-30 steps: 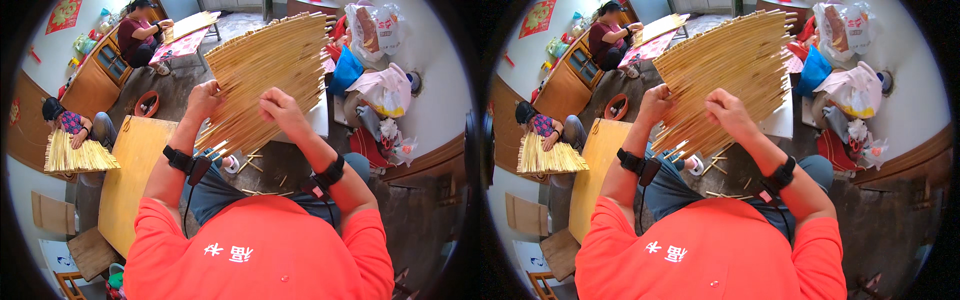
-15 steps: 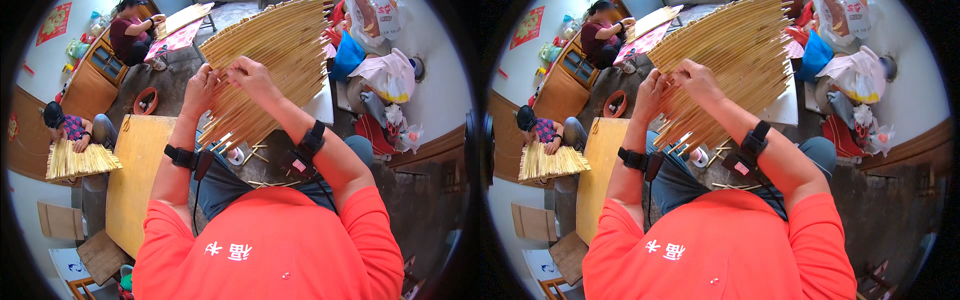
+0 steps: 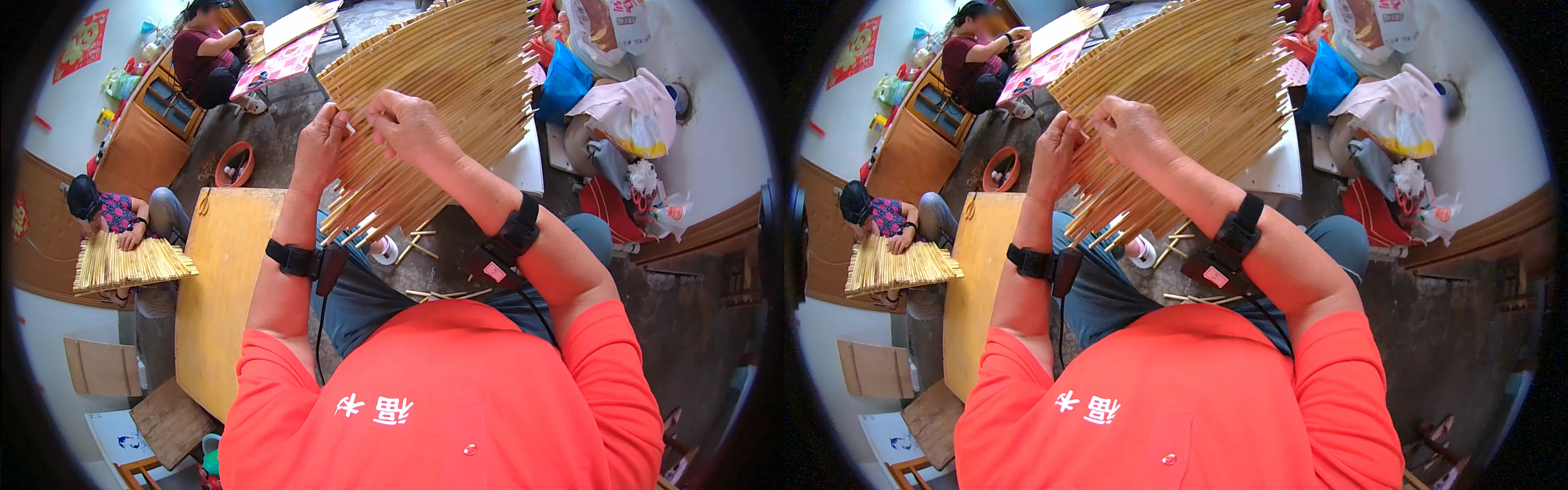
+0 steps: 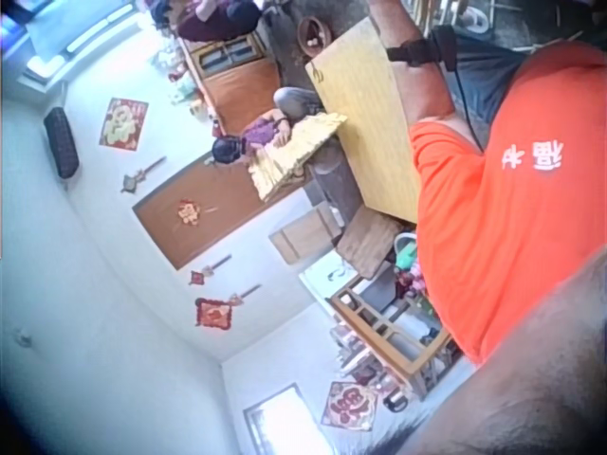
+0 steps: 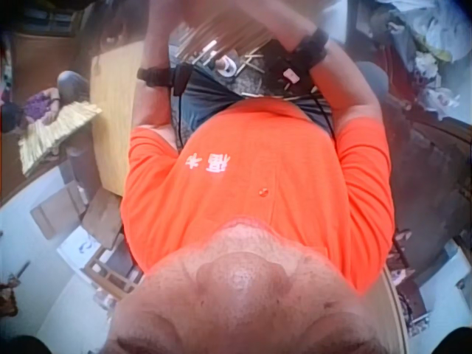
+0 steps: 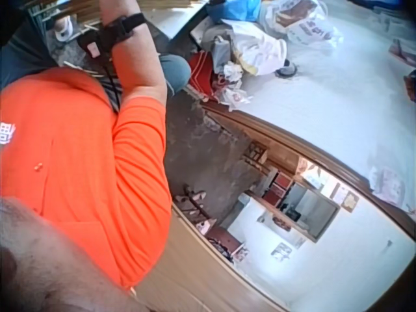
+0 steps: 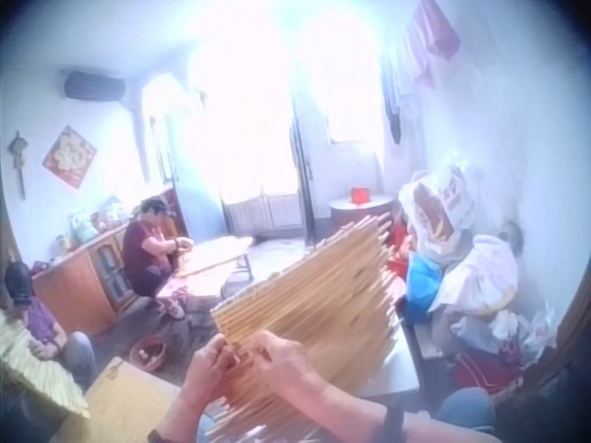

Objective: Weaving bamboo mats using string and wooden sticks.

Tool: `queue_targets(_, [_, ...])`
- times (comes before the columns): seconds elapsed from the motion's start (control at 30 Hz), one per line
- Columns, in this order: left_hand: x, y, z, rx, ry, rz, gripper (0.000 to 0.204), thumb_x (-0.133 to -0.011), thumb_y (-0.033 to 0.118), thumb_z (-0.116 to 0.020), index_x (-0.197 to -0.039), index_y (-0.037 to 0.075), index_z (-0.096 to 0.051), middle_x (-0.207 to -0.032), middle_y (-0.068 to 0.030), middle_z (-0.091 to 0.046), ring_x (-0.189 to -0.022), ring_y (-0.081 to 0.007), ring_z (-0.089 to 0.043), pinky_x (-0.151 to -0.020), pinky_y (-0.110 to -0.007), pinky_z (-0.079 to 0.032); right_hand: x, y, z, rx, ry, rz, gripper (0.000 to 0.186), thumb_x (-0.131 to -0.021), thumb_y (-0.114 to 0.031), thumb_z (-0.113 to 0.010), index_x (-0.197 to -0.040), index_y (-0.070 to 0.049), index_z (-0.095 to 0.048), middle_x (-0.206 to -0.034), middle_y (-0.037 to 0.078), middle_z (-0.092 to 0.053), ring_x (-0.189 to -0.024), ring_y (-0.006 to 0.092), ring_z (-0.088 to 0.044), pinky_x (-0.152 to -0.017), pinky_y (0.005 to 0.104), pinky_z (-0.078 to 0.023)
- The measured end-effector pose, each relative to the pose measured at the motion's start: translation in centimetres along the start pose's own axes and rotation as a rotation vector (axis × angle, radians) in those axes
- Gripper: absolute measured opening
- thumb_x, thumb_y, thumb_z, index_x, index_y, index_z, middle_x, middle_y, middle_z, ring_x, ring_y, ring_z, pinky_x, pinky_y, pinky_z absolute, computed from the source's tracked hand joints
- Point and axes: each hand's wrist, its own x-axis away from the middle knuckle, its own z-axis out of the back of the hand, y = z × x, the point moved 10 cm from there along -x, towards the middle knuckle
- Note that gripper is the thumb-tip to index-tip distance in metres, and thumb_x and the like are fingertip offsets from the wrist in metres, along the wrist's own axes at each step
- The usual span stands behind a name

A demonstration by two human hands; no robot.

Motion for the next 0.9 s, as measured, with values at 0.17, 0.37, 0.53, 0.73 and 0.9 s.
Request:
queue_targets(0.17, [0.04, 0.02, 0.04, -0.001, 0.008, 0.007, 0.026, -0.096, 0.026, -0.043, -0.093, 0.003, -0.055, -0.069, -0.0020, -0.056, -0.064, -0.0075, -0.051, -0.060, -0.023, -0.043, 0.21, 0.08, 0.55, -0.013, 0.006, -0.031, 0.014, -0.081, -0.012, -0.055, -0.080, -0.002, -0.063, -0.056, 0.011, -0.060, -0.044, 0.0145, -0.058, -0.041, 0.0275, -0.048])
queue_targets(0.37, [0.04, 0.46, 0.05, -0.003, 0.004, -0.005, 0.025, -0.096, 0.026, -0.043, -0.094, 0.004, -0.055, -0.068, -0.0029, -0.057, -0.064, -0.0078, -0.052, -0.060, -0.024, -0.044, 0.29, 0.01, 0.29, -0.043, -0.026, -0.045, 0.016, -0.082, -0.014, -0.056, -0.083, 0.000, -0.063, -0.058, 0.006, -0.061, -0.043, 0.0096, -0.055, -0.041, 0.0235, -0.044])
queue_targets(0.53, [0.13, 0.46, 0.12, -0.027, 0.006, 0.012, 0.026, -0.096, 0.026, -0.043, -0.093, 0.004, -0.055, -0.067, -0.0029, -0.056, -0.063, -0.0075, -0.051, -0.059, -0.024, -0.043, 0.12, -0.18, 0.43, -0.028, -0.015, -0.031, 0.016, -0.081, -0.013, -0.055, -0.082, 0.001, -0.063, -0.057, 0.007, -0.060, -0.043, 0.0094, -0.054, -0.040, 0.0233, -0.044])
queue_targets(0.73, [0.23, 0.46, 0.04, 0.004, 0.008, 0.009, 0.025, -0.096, 0.027, -0.044, -0.092, 0.004, -0.055, -0.067, -0.0018, -0.055, -0.062, -0.0069, -0.049, -0.058, -0.023, -0.042, 0.03, -0.40, 0.22, -0.047, -0.022, -0.015, 0.017, -0.079, -0.014, -0.056, -0.077, 0.001, -0.063, -0.054, 0.008, -0.059, -0.042, 0.0120, -0.056, -0.040, 0.0254, -0.046])
queue_targets(0.9, [0.24, 0.16, 0.02, 0.019, 0.017, 0.019, 0.024, -0.095, 0.026, -0.046, -0.094, 0.005, -0.056, -0.067, -0.0033, -0.056, -0.062, -0.0088, -0.051, -0.058, -0.024, -0.043, -0.01, -0.48, 0.12, -0.028, -0.028, -0.026, 0.017, -0.079, -0.013, -0.055, -0.079, 0.003, -0.063, -0.055, 0.008, -0.060, -0.042, 0.0113, -0.055, -0.041, 0.0247, -0.046])
